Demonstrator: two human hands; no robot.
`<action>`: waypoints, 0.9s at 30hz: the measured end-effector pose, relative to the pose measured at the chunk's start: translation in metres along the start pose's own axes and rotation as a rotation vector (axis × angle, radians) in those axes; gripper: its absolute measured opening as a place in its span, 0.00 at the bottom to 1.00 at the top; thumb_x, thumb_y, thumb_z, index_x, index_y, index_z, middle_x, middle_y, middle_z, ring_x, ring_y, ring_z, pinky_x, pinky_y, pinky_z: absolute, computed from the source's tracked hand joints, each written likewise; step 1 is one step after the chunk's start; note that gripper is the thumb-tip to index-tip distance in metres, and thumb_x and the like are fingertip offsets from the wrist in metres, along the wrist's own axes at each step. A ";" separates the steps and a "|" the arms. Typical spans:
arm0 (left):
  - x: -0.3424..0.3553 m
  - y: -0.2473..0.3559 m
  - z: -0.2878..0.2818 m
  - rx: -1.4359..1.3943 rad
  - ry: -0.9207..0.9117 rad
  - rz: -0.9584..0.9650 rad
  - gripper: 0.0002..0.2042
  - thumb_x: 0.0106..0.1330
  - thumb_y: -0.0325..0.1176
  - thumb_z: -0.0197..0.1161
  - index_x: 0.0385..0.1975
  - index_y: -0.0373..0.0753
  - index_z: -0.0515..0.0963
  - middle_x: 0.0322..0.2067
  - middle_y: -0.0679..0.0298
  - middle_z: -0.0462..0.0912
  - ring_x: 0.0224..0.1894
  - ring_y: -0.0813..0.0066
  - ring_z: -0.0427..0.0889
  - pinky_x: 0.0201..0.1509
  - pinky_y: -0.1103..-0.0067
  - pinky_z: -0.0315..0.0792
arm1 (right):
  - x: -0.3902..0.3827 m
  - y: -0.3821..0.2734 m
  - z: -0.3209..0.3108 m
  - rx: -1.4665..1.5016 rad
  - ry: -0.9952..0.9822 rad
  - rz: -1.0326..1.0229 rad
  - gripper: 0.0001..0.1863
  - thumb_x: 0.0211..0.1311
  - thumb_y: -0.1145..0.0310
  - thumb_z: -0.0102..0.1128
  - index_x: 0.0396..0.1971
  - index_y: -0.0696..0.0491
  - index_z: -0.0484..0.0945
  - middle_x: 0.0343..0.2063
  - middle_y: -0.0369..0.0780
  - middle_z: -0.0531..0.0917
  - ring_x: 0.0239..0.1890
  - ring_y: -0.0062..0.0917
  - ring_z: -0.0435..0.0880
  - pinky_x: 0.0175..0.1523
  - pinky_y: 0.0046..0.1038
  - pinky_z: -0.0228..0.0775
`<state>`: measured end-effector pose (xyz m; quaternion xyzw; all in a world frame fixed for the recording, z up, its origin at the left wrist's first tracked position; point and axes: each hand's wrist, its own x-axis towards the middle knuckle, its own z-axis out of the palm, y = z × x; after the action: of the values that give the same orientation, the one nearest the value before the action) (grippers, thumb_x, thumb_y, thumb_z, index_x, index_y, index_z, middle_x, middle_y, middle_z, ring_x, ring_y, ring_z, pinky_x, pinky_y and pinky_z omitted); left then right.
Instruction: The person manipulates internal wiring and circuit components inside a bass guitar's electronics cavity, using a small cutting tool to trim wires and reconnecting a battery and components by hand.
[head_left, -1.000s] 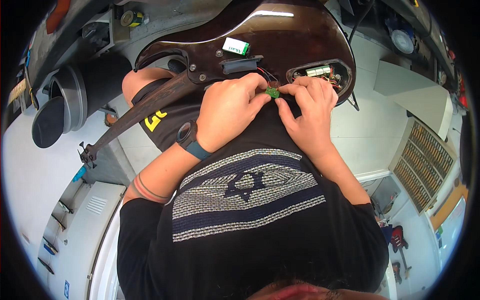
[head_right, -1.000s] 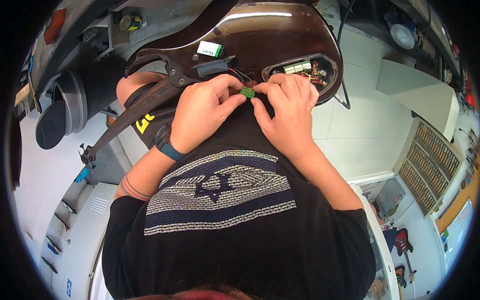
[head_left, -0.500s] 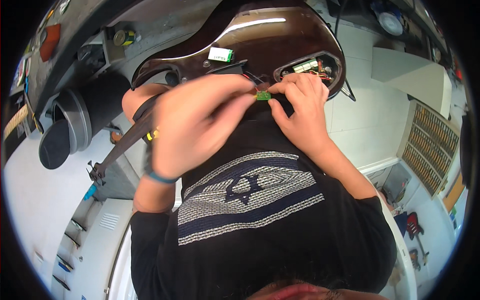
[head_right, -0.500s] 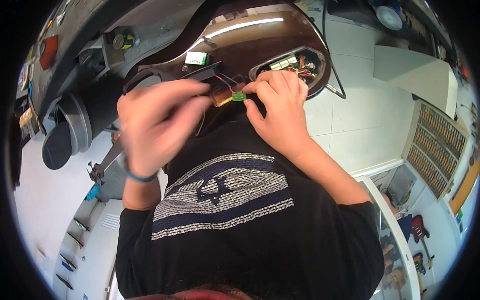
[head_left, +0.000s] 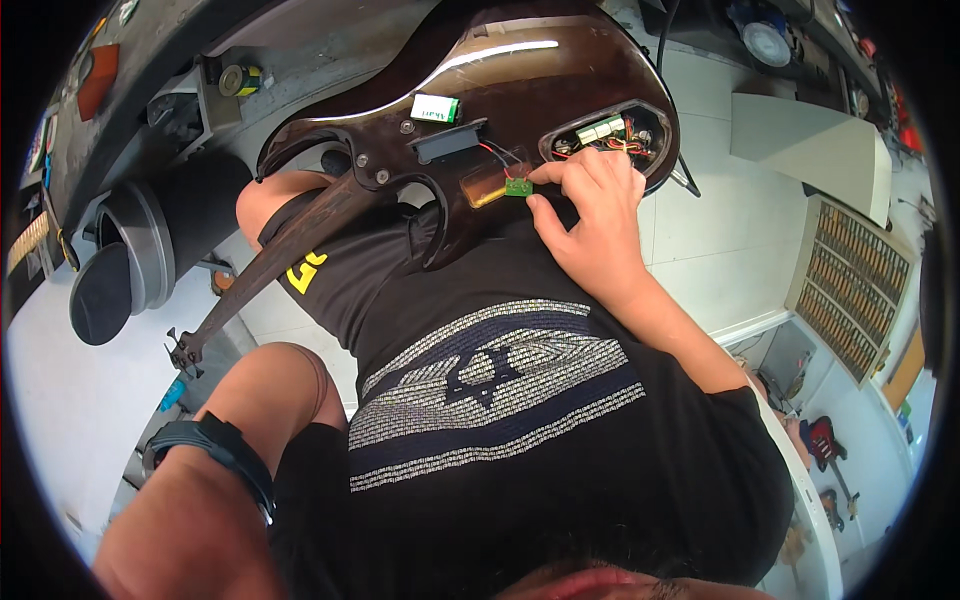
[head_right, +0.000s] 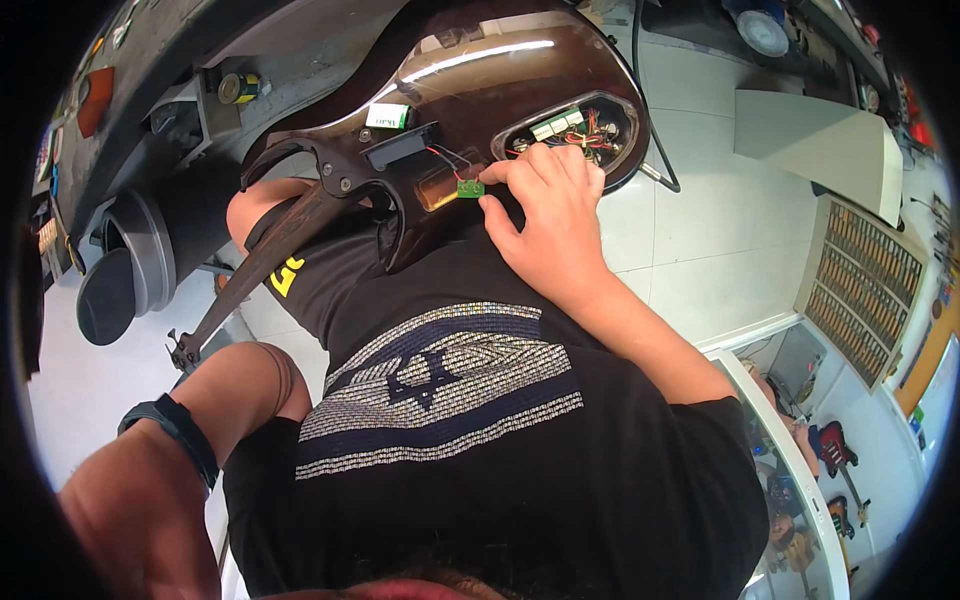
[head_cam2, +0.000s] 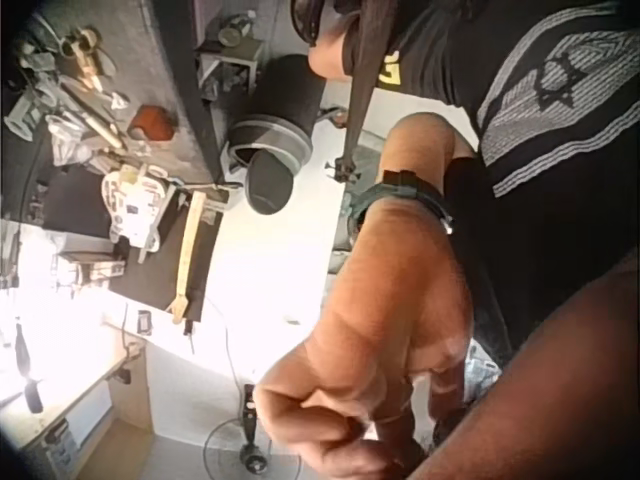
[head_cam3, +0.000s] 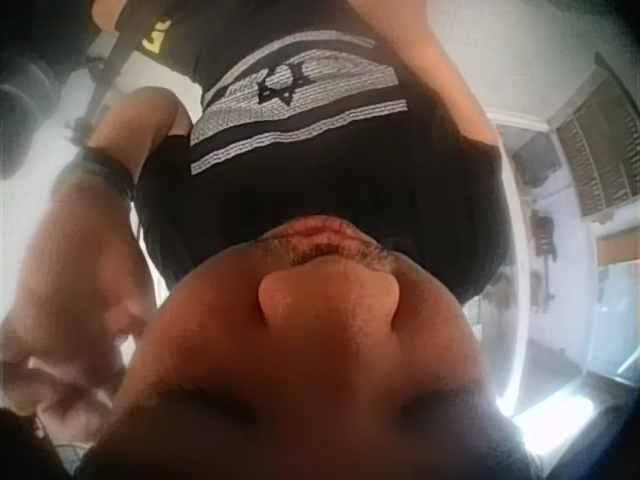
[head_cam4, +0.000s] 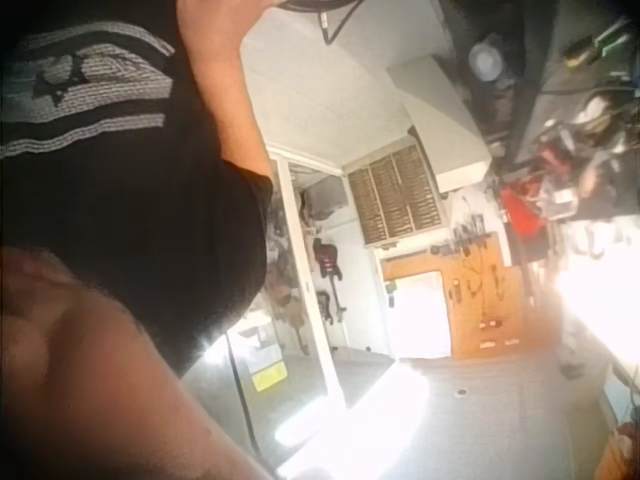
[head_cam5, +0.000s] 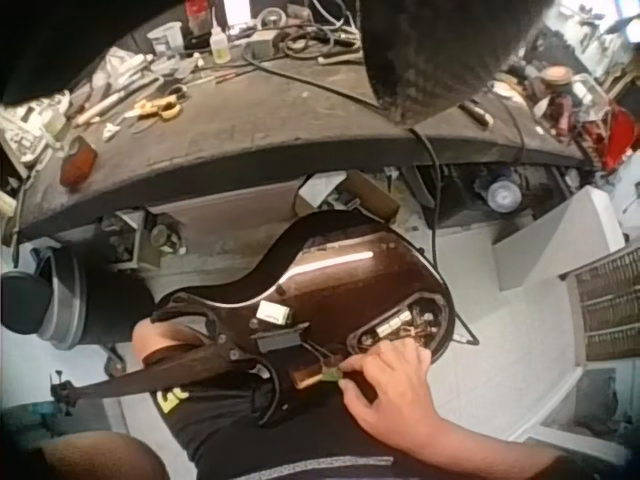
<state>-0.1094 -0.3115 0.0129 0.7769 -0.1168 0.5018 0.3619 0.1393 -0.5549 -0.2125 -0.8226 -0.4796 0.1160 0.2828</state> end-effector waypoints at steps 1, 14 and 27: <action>-0.005 -0.004 0.005 0.005 0.022 -0.001 0.18 0.80 0.48 0.62 0.63 0.48 0.82 0.49 0.58 0.85 0.47 0.63 0.83 0.50 0.57 0.76 | 0.000 0.001 0.000 0.005 0.004 -0.010 0.13 0.61 0.68 0.78 0.44 0.44 0.88 0.42 0.34 0.80 0.53 0.36 0.77 0.61 0.42 0.59; -0.028 -0.019 0.034 -0.006 0.217 0.051 0.15 0.78 0.42 0.64 0.57 0.43 0.80 0.46 0.58 0.79 0.42 0.61 0.81 0.44 0.61 0.74 | -0.003 0.007 0.002 -0.012 -0.041 0.011 0.13 0.61 0.67 0.78 0.45 0.45 0.87 0.42 0.33 0.82 0.52 0.35 0.78 0.61 0.42 0.59; -0.261 -0.047 0.021 0.276 -0.392 -0.662 0.21 0.69 0.38 0.79 0.57 0.40 0.79 0.49 0.53 0.81 0.48 0.52 0.84 0.56 0.58 0.77 | 0.001 0.009 0.002 -0.003 -0.051 0.005 0.13 0.60 0.67 0.79 0.44 0.45 0.88 0.40 0.33 0.81 0.52 0.34 0.77 0.59 0.41 0.59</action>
<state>-0.1915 -0.3395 -0.2389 0.8948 0.1409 0.2115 0.3671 0.1447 -0.5568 -0.2194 -0.8210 -0.4849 0.1370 0.2686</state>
